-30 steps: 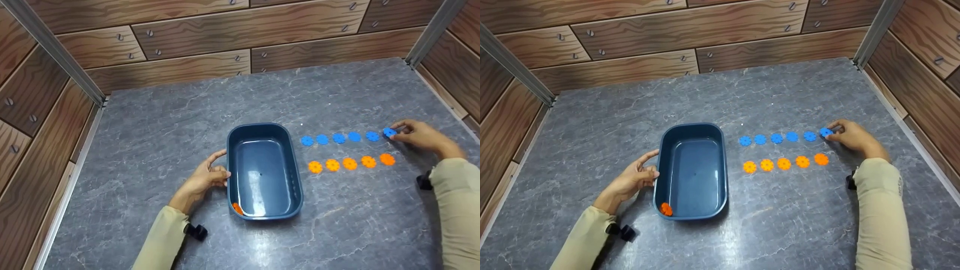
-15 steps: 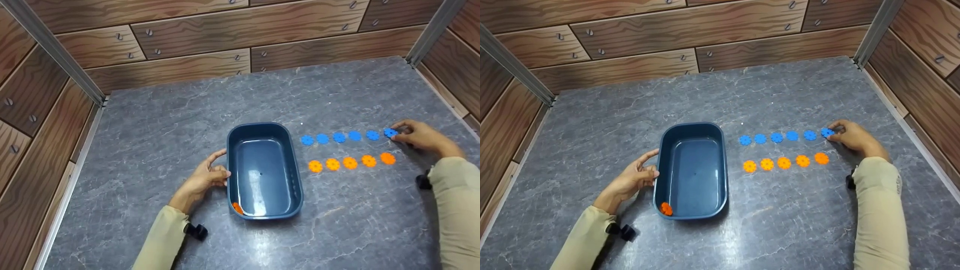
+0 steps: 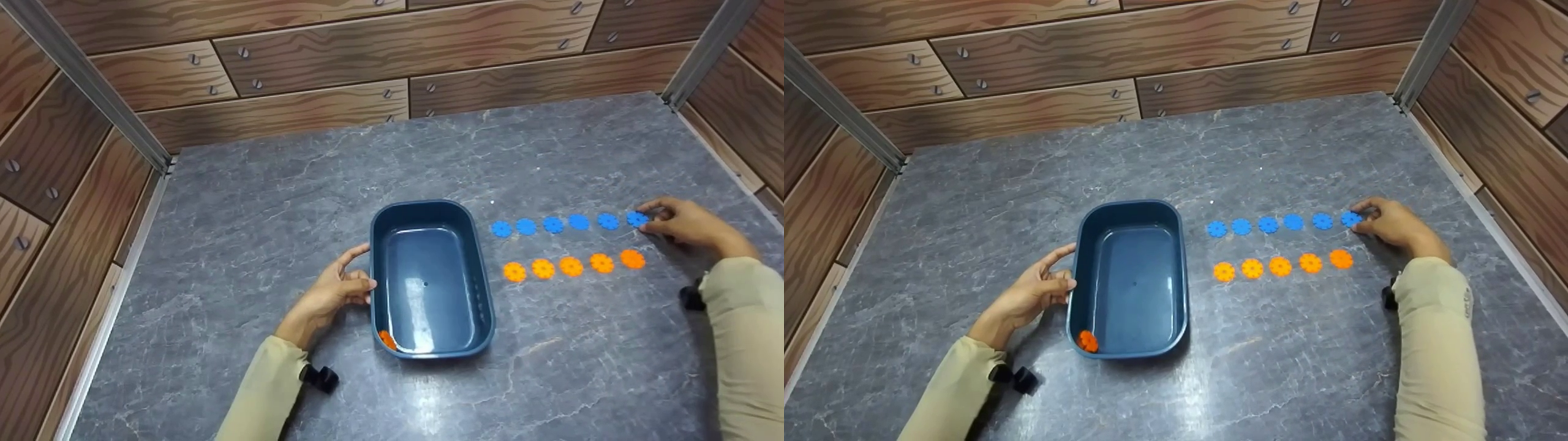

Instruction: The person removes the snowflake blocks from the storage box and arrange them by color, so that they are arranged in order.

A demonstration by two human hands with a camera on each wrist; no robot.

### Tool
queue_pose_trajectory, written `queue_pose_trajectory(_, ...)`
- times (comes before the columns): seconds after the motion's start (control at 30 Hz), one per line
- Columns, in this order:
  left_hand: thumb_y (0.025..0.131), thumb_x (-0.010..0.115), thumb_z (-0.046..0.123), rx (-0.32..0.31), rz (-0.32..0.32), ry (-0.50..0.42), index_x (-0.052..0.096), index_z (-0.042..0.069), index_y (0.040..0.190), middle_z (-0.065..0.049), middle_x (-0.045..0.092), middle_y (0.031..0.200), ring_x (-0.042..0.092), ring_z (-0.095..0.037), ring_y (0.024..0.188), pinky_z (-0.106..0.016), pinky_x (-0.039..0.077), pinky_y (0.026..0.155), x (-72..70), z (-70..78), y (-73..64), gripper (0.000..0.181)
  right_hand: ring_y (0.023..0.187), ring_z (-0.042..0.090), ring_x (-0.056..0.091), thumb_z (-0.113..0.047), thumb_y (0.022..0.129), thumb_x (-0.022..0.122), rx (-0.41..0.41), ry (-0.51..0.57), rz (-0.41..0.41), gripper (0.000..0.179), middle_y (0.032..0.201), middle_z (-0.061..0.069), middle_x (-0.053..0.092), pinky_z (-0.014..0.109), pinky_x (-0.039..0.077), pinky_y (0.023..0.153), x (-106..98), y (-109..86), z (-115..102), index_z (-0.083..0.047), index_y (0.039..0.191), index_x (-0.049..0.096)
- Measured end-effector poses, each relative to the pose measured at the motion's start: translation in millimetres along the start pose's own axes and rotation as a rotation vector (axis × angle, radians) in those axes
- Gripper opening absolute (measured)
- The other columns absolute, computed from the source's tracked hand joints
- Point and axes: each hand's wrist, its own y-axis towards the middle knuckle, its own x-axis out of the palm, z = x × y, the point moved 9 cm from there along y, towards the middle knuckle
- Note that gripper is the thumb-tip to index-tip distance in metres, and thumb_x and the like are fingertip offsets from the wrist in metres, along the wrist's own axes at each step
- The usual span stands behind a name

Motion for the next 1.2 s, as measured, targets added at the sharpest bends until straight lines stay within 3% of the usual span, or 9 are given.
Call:
queue_pose_trajectory(0.27,0.085,0.059,-0.006,0.002,0.001,0.003,0.023,0.01,0.152,0.004,0.062,0.068,0.059,-0.01,0.056,-0.024,0.053,0.062,0.5,1.4,-0.2,0.077,0.071,0.005,0.05,-0.032,0.095,0.06,0.01,0.091,-0.006,0.06,0.092,0.0,0.054,0.024,0.047,0.061,-2.8,-5.3,1.3,0.003,0.139,0.038)
queue_pose_trajectory(0.5,0.085,0.059,-0.006,0.003,0.001,0.0,0.023,0.01,0.152,0.004,0.062,0.068,0.059,-0.01,0.056,-0.024,0.053,0.061,1.0,2.3,-0.1,0.078,0.074,0.003,0.056,-0.036,0.093,0.061,0.01,0.101,0.083,0.068,0.097,0.003,0.05,0.025,0.049,0.062,-11.7,-9.6,-10.4,0.004,0.141,0.033)
queue_pose_trajectory(0.87,0.085,0.06,-0.003,0.012,-0.013,0.005,0.022,0.009,0.151,0.005,0.061,0.068,0.059,-0.01,0.056,-0.023,0.052,0.062,1.2,1.1,-0.9,0.077,0.078,0.0,0.051,-0.039,0.094,0.059,-0.049,0.141,0.201,0.066,0.103,-0.004,0.044,0.025,0.046,0.063,-19.4,-21.4,-42.3,-0.003,0.142,0.034)
queue_pose_trajectory(1.03,0.085,0.06,-0.004,0.008,-0.003,0.007,0.023,0.01,0.151,0.005,0.06,0.067,0.058,-0.01,0.056,-0.024,0.052,0.062,0.8,1.3,-0.7,0.078,0.084,-0.001,0.052,-0.031,0.094,0.061,-0.128,0.216,0.223,0.054,0.105,-0.007,0.045,0.021,0.045,0.066,-16.8,-29.5,-66.7,-0.014,0.14,0.038)
queue_pose_trajectory(1.2,0.084,0.06,-0.004,0.005,0.002,0.004,0.023,0.01,0.151,0.004,0.061,0.067,0.059,-0.01,0.056,-0.024,0.052,0.062,0.6,1.4,-0.3,0.078,0.089,0.001,0.052,-0.014,0.093,0.062,-0.286,0.311,0.236,0.05,0.107,-0.007,0.046,0.012,0.046,0.072,-12.0,-36.4,-103.8,-0.022,0.137,0.041)
